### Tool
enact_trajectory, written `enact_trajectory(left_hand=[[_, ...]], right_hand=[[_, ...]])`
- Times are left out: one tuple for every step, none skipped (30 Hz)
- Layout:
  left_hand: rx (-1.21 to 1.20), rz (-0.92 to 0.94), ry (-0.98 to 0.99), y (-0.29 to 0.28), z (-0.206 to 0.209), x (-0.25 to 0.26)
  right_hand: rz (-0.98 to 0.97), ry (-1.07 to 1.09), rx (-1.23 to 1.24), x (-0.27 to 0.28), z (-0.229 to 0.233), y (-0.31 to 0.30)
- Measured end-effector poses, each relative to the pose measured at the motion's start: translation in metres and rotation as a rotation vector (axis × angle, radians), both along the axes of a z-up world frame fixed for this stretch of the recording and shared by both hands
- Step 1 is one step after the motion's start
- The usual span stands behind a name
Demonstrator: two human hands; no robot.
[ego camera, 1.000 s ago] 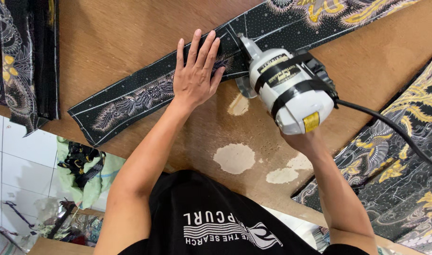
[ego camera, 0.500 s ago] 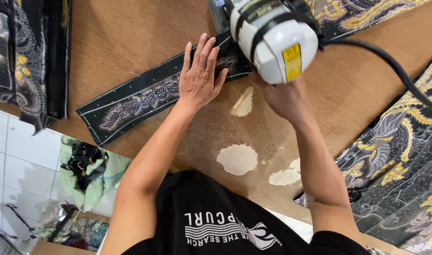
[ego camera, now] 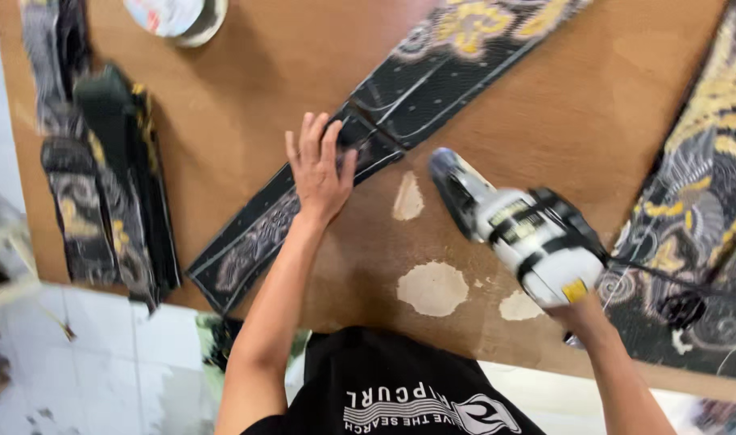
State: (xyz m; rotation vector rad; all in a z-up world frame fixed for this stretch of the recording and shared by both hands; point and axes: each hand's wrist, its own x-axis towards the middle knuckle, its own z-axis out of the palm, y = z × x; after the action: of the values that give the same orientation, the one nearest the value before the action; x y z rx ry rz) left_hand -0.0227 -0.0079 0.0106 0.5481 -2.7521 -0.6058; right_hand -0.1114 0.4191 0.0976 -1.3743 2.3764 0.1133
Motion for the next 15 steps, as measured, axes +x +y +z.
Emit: enact_trajectory(left_hand=[[-0.028, -0.042, 0.017, 0.001, 0.002, -0.013], [-0.055, -0.083, 0.036, -0.001, 0.003, -0.031], [-0.083, -0.118, 0.051, -0.002, 0.005, -0.050], [-0.084, -0.200, 0.042, 0.002, 0.005, -0.072], [-0.086, -0.277, 0.036, 0.010, 0.004, -0.099], [-0.113, -0.366, 0.042, 0.019, 0.003, -0.127], [-0.137, -0.451, 0.049, 0.031, 0.001, -0.155], [-0.140, -0.513, 0.028, 0.044, 0.000, -0.182], [-0.143, -0.567, 0.008, 0.058, -0.001, -0.206], [-0.141, -0.580, -0.072, 0.069, -0.002, -0.224], [-0.138, -0.585, -0.154, 0.080, -0.003, -0.242], [-0.136, -0.590, -0.236, 0.086, -0.004, -0.257], [-0.136, -0.606, -0.223, 0.087, -0.005, -0.273], [-0.136, -0.622, -0.210, 0.085, -0.007, -0.290], [-0.137, -0.634, -0.205, 0.081, -0.010, -0.295]], right_hand=[[-0.192, -0.040, -0.064, 0.013, 0.004, 0.010], [-0.384, -0.077, -0.129, 0.029, 0.006, 0.018], [-0.569, -0.118, -0.196, 0.043, 0.008, 0.024], [-0.754, -0.158, -0.264, 0.056, 0.010, 0.028], [-0.934, -0.196, -0.334, 0.064, 0.009, 0.032], [-1.113, -0.234, -0.405, 0.069, 0.007, 0.035], [-1.224, -0.248, -0.340, 0.073, 0.006, 0.038], [-1.333, -0.264, -0.273, 0.080, 0.003, 0.037], [-1.434, -0.281, -0.204, 0.083, 0.000, 0.039], [-1.372, -0.191, -0.272, 0.086, -0.003, 0.038], [-1.300, -0.104, -0.333, 0.086, -0.004, 0.039], [-1.224, -0.017, -0.392, 0.084, -0.005, 0.040], [-1.257, -0.041, -0.403, 0.083, -0.007, 0.039], [-1.289, -0.064, -0.414, 0.081, -0.009, 0.038], [-1.319, -0.097, -0.422, 0.080, -0.010, 0.036]])
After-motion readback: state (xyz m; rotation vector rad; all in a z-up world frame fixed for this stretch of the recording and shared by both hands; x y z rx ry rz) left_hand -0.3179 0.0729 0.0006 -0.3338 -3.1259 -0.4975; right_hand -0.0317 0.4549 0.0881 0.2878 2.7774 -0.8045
